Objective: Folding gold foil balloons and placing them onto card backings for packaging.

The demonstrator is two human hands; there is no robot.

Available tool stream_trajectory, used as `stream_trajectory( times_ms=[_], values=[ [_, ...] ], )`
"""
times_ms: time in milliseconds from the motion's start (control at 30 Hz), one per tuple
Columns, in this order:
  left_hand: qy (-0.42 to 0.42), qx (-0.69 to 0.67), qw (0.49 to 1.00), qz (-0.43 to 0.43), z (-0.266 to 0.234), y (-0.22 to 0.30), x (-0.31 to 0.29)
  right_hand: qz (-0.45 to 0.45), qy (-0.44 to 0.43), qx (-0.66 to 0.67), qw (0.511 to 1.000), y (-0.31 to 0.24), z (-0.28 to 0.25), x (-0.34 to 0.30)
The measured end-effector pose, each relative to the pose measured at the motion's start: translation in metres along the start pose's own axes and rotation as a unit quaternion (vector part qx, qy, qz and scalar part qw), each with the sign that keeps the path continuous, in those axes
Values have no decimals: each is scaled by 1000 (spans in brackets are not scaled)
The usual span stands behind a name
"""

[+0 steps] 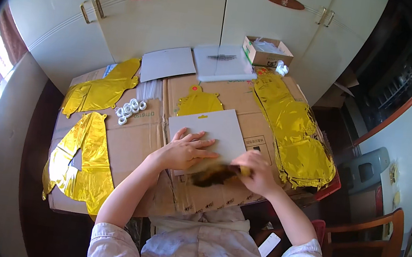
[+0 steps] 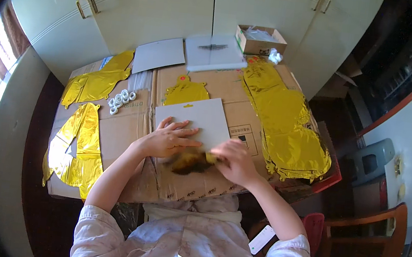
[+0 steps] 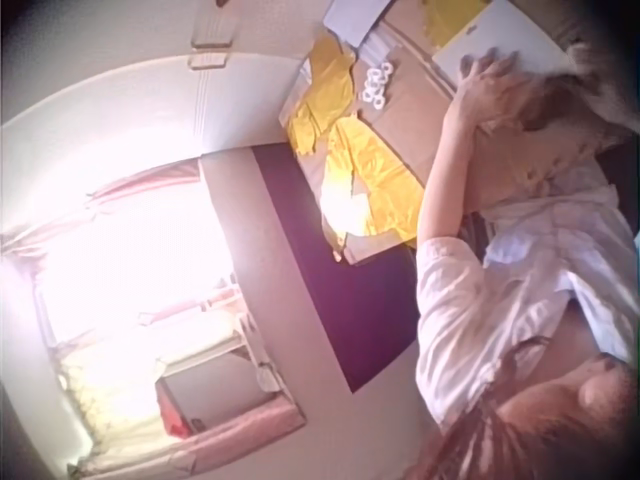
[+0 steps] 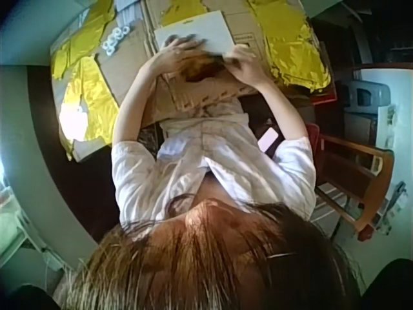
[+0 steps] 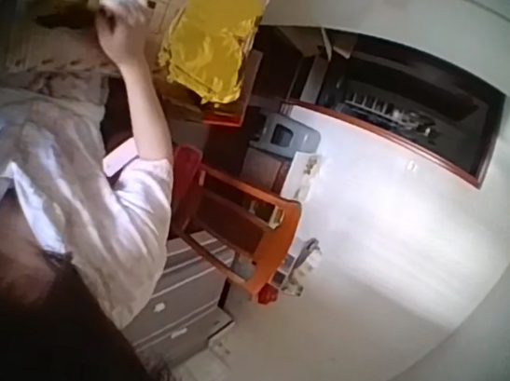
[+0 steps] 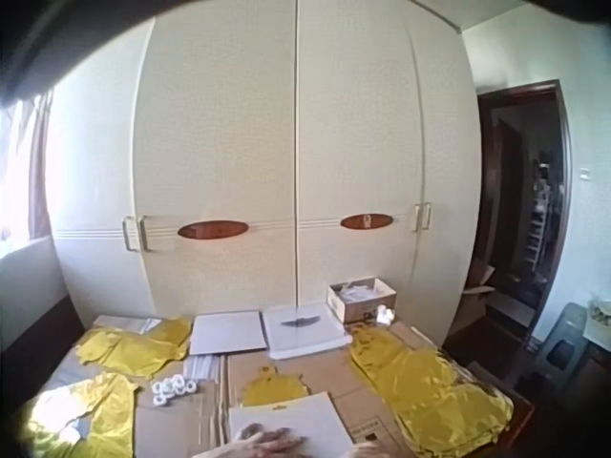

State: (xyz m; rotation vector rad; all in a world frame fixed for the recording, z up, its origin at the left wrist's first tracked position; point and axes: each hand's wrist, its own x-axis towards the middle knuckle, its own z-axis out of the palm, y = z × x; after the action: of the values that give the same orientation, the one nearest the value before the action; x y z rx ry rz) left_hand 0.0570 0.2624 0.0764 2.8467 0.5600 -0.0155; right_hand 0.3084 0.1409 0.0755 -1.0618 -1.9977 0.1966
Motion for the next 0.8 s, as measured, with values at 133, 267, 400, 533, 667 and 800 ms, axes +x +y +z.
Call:
stream_trajectory(
  times_ms=[133,267,400,533,667,800],
  values=[
    [66,-91,993,23,28,-28,-4,160,2,100,982,10,12,32],
    [30,-139,988,-58,21,-21,2,252,-21,93,963,35,24,39],
    [-1,-102,994,-39,29,-36,-2,259,-60,44,963,49,31,47],
    [-38,-109,991,-71,29,-36,1,165,-27,-38,985,56,43,43],
    [-59,-117,988,-86,20,-35,2,101,11,-101,990,59,52,39],
    [26,-179,983,-37,17,-33,-4,77,-9,-146,986,60,57,36]
  ],
)
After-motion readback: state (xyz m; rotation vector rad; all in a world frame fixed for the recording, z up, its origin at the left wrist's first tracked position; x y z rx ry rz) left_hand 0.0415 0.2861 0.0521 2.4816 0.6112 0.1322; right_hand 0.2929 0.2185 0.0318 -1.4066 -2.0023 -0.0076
